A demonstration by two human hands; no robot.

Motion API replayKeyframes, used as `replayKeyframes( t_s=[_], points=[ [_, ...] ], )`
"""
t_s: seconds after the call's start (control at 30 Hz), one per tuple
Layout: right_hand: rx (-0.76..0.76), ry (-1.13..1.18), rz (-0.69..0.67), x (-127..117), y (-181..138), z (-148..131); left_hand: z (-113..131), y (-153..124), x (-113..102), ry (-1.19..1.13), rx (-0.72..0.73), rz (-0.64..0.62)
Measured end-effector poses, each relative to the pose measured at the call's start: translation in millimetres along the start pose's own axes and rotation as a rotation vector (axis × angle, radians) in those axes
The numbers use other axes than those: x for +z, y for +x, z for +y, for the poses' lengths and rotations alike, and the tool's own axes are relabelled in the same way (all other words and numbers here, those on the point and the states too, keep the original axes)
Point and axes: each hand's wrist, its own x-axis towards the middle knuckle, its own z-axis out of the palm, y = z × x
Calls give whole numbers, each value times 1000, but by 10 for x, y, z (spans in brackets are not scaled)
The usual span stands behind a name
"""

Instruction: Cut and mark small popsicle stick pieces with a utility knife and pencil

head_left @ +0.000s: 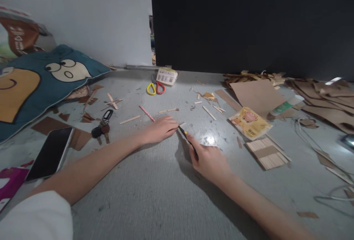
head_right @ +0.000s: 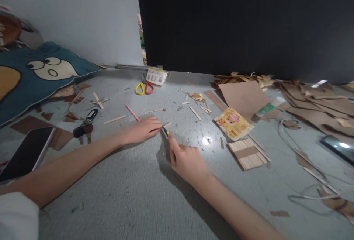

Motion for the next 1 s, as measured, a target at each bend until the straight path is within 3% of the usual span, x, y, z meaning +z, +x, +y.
replayKeyframes(
  t_s=[0.43,0.6,0.8,1.0],
  points=[
    [83,87,-103,-59,120,2,-62,-6,63,46,-16,57],
    [82,150,8,16,53,6,-14,-12,68,64,-52,90],
    [40,192,150,18,12,14,120,-48,18,-30,-200,108],
    [152,329,186,1,-24,8,122,-68,20,-148,-288,141]
  ],
)
